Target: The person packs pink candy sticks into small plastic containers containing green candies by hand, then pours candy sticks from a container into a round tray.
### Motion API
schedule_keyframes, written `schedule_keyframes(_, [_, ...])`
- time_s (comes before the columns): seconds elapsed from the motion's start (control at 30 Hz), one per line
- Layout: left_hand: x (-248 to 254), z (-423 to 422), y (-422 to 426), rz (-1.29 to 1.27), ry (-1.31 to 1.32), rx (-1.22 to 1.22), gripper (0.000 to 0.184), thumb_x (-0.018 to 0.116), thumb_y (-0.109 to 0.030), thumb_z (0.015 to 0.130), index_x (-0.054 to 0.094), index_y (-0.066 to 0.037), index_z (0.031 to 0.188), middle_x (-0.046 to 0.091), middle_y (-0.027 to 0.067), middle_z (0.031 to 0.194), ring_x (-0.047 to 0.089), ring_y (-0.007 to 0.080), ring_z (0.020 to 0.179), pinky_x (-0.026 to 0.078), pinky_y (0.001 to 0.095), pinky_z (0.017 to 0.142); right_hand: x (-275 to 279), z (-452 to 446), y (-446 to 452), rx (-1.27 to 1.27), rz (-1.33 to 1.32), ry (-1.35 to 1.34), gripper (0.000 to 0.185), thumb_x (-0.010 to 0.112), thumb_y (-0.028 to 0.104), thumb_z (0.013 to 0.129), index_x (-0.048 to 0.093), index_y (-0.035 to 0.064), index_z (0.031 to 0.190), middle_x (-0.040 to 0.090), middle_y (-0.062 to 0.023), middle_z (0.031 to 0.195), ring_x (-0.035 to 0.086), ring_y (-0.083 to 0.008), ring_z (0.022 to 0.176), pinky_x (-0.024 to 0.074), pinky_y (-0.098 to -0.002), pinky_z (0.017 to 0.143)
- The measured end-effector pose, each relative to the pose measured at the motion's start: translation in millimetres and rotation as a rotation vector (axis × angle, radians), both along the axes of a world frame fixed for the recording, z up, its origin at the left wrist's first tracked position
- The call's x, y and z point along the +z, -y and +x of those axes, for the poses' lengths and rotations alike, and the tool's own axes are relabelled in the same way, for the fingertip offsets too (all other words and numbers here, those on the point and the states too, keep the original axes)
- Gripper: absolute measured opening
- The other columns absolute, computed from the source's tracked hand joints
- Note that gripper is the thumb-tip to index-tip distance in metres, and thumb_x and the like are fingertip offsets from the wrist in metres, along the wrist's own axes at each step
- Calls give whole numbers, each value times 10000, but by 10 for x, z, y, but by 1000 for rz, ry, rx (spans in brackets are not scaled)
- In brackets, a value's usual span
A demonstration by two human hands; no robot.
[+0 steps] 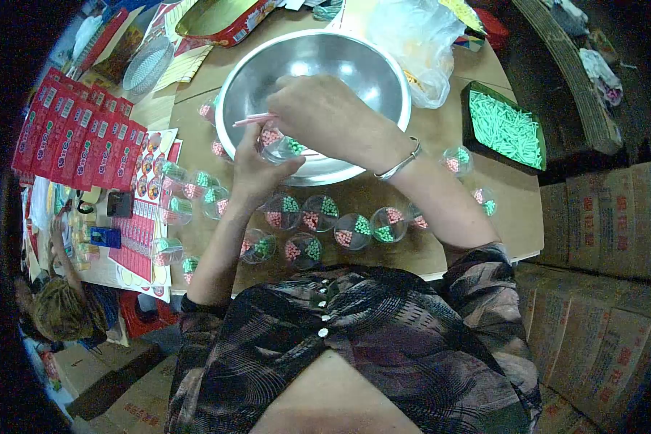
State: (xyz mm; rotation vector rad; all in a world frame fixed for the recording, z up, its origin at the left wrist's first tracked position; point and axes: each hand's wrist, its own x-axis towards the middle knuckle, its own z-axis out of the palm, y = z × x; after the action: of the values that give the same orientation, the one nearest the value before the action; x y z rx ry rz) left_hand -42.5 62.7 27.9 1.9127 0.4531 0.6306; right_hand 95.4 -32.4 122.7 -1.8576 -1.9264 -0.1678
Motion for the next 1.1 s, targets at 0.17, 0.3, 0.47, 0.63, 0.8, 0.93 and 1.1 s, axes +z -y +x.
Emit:
schedule_keyframes(0.17, [-54,3,-6,27,55,-14,633,767,-16,607,514,-27,1187,560,115,1106,572,237,981,468,322,887,4,4,-3,-26,-68,63,129,611,92,787,656,-6,716,626,-109,721,590,-223,587,495,-350,586])
schedule_keyframes(0.3, [-140,17,-20,106,115,-15,617,767,-15,610,524,-26,1176,572,111,1089,580,233,969,474,318,880,12,21,-21,22,-147,54,127,614,91,772,668,-14,725,640,-123,721,598,-221,583,496,-354,571])
schedule_keyframes(0.47, [-38,-7,-1,3,50,-20,619,770,-14,602,529,-24,1172,591,116,1070,591,241,955,479,328,879,82,21,-39,-17,-209,-51,134,610,91,777,677,-16,733,650,-131,726,608,-226,601,497,-353,575])
schedule_keyframes(0.63, [-26,-22,-5,-106,-24,-65,622,796,-37,633,521,11,1188,592,131,1139,580,245,1035,452,350,933,-66,10,-90,-7,-148,12,101,628,85,786,629,-8,747,561,-88,707,505,-243,550,432,-356,560])
schedule_keyframes(0.8, [148,-37,38,-183,-180,29,634,782,-31,620,520,4,1196,585,139,1148,576,251,1038,457,339,925,0,22,-30,-2,-56,-120,157,592,95,805,680,-19,739,645,-139,750,602,-244,595,499,-349,590])
schedule_keyframes(0.93, [34,-2,-9,-67,90,-50,640,727,7,619,486,-3,1211,595,123,1056,588,240,957,476,332,873,-20,123,65,-20,-139,-40,177,574,94,817,677,-25,735,649,-144,767,605,-243,595,502,-358,591])
schedule_keyframes(1.1, [-32,25,-17,-72,106,-52,642,734,0,615,488,-7,1208,587,118,1076,583,236,963,470,337,880,-23,131,108,-69,-173,28,189,556,90,825,676,-23,733,651,-135,763,606,-248,592,502,-354,576])
